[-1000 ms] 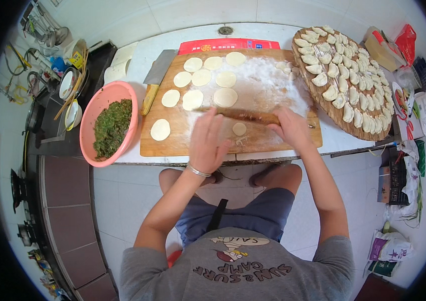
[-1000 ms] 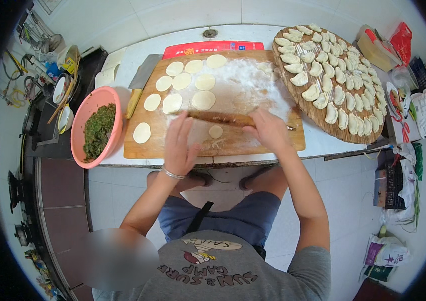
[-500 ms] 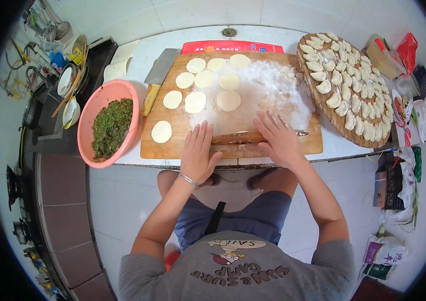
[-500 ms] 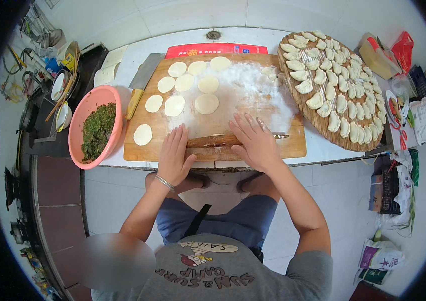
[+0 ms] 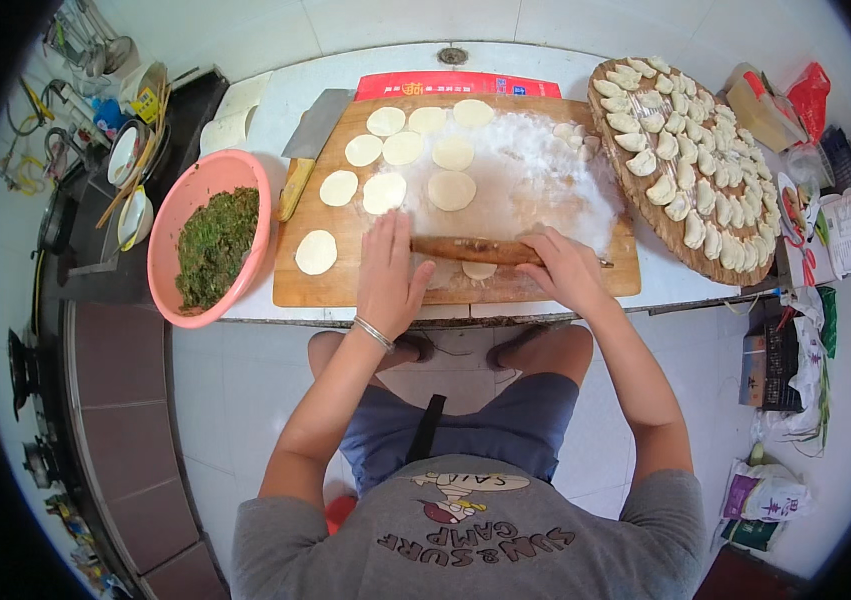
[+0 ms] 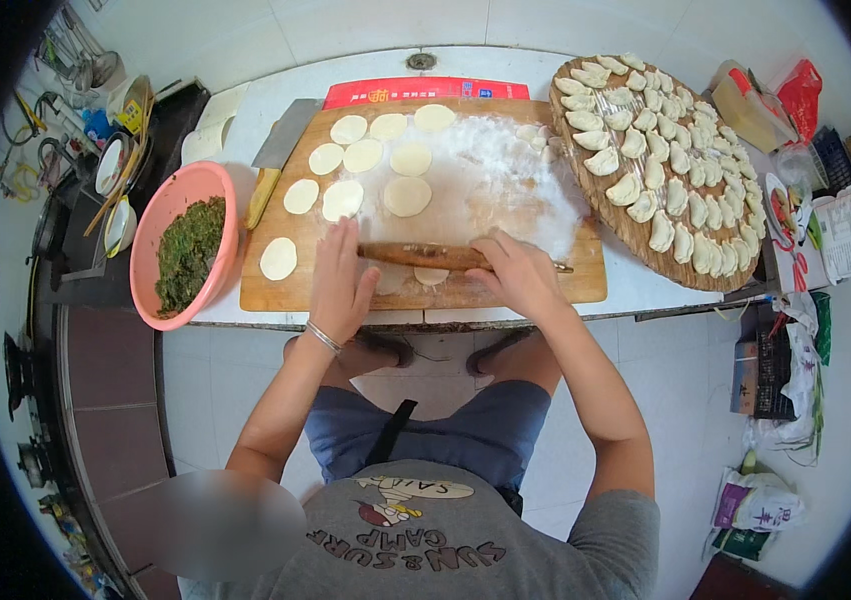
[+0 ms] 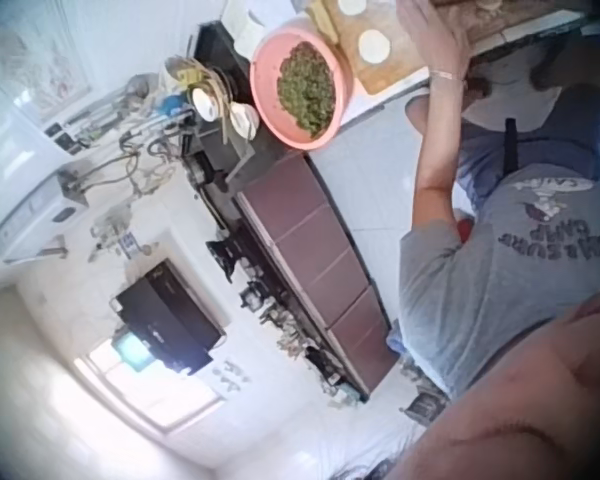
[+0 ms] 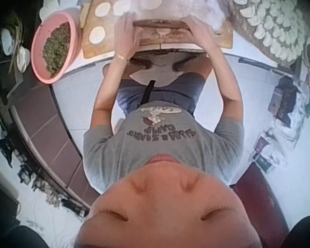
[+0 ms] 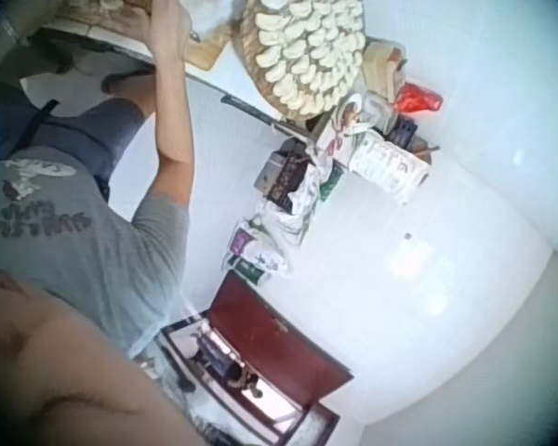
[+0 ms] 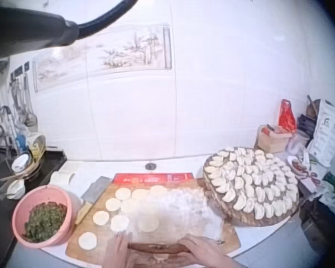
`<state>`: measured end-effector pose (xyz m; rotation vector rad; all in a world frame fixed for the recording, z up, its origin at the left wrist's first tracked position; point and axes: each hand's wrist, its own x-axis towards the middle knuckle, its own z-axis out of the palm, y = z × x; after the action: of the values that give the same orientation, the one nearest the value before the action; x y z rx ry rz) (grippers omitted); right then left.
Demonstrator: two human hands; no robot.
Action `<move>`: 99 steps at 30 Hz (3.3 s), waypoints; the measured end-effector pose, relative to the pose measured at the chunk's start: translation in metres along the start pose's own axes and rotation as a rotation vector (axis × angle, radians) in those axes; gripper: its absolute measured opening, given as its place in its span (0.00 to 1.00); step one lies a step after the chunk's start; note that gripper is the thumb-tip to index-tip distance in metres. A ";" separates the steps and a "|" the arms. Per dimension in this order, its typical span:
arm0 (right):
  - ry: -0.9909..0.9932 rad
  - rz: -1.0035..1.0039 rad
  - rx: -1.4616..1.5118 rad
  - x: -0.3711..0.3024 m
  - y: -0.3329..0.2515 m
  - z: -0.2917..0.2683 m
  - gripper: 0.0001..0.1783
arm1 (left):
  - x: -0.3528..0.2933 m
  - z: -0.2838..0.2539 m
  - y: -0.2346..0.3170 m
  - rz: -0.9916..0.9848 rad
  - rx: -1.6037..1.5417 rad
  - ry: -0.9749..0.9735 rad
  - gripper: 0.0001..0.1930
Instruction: The person uses a wooden rolling pin to flatten small balls of dough into thin, round circles on a floured wooden board. They repeatedly roll, flip, and adjust the dough pieces, placing the finished wrappers in a neat row on the board. A bowl of green filling and a tray of already folded dumplings are visible nearby.
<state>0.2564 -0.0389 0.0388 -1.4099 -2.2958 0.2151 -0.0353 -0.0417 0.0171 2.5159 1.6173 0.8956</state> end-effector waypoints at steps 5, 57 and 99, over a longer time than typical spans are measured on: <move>0.028 0.213 0.211 -0.003 0.002 -0.010 0.15 | 0.018 0.007 0.035 -0.038 -0.076 0.120 0.23; 0.202 0.113 0.042 0.005 0.040 -0.015 0.15 | 0.055 0.011 0.041 0.186 -0.161 0.125 0.20; -0.010 -0.004 -0.276 -0.012 0.000 0.016 0.36 | 0.020 0.011 -0.003 0.036 0.098 -0.237 0.31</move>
<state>0.2539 -0.0485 0.0215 -1.5367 -2.4073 -0.1003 -0.0267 -0.0199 0.0155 2.6033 1.5825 0.5080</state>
